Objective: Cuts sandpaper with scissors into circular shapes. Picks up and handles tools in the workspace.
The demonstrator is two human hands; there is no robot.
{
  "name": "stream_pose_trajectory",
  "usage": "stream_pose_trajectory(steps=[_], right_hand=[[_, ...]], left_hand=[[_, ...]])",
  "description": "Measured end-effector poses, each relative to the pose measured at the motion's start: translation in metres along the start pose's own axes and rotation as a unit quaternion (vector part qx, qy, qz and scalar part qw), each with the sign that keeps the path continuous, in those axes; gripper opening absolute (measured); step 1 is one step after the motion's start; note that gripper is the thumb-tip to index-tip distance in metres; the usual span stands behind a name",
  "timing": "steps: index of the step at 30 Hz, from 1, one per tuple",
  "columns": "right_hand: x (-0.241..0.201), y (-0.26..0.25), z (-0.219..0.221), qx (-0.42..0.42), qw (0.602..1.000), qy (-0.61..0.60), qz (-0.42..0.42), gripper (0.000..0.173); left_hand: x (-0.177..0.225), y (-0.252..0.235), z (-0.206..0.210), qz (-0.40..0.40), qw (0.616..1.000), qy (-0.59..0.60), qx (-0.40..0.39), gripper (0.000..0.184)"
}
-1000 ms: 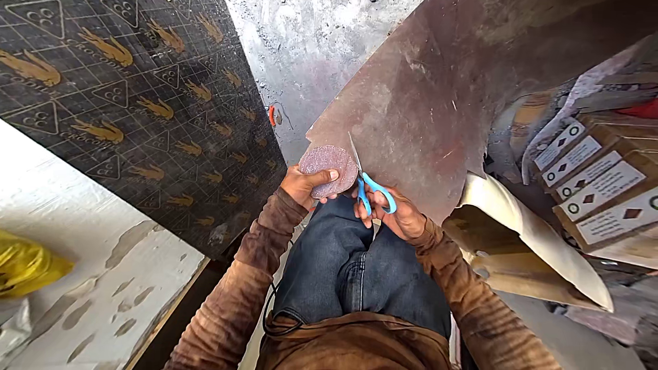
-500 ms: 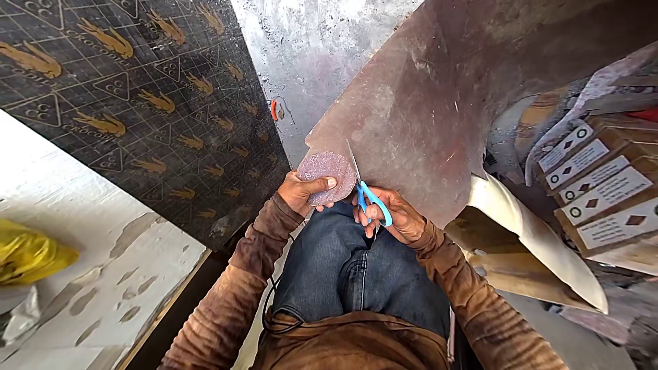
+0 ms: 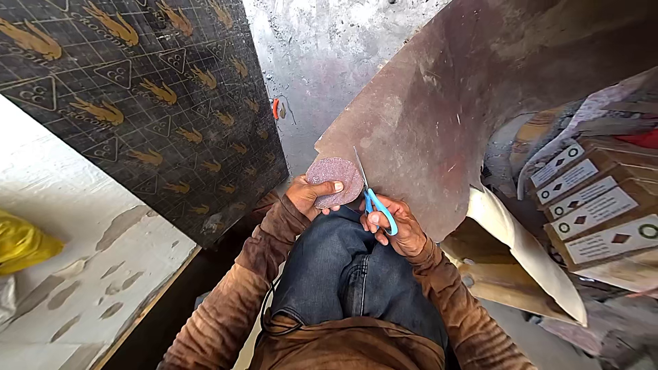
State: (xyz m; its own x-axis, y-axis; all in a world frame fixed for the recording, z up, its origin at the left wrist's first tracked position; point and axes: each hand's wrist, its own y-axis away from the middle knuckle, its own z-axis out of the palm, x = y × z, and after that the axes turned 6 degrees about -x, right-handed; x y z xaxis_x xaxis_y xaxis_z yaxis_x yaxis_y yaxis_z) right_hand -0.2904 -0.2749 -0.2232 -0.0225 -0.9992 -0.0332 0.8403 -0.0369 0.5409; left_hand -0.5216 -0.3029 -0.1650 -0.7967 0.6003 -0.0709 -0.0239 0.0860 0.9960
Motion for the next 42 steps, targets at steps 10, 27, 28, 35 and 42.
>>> stream_pose_trajectory(steps=[10,27,28,35,42], right_hand=[[-0.025,0.002,-0.004,-0.041,0.999,0.012,0.027,0.034],[-0.025,0.003,-0.002,-0.058,0.997,0.041,-0.017,0.041],[-0.023,0.003,-0.002,-0.057,0.997,0.041,-0.021,0.04],[-0.022,0.0,-0.003,-0.046,0.996,0.065,-0.037,0.04],[-0.016,0.003,-0.002,-0.021,0.995,0.083,-0.046,0.038]], left_hand=[[-0.005,0.0,-0.006,-0.004,1.0,0.014,-0.025,0.017],[-0.005,0.015,0.003,-0.016,0.997,0.05,-0.065,0.014],[-0.005,0.015,0.002,-0.019,0.996,0.053,-0.065,0.013],[-0.005,0.01,-0.002,-0.037,0.994,0.082,-0.062,0.012],[-0.01,0.007,-0.006,-0.046,0.991,0.106,-0.063,0.013]])
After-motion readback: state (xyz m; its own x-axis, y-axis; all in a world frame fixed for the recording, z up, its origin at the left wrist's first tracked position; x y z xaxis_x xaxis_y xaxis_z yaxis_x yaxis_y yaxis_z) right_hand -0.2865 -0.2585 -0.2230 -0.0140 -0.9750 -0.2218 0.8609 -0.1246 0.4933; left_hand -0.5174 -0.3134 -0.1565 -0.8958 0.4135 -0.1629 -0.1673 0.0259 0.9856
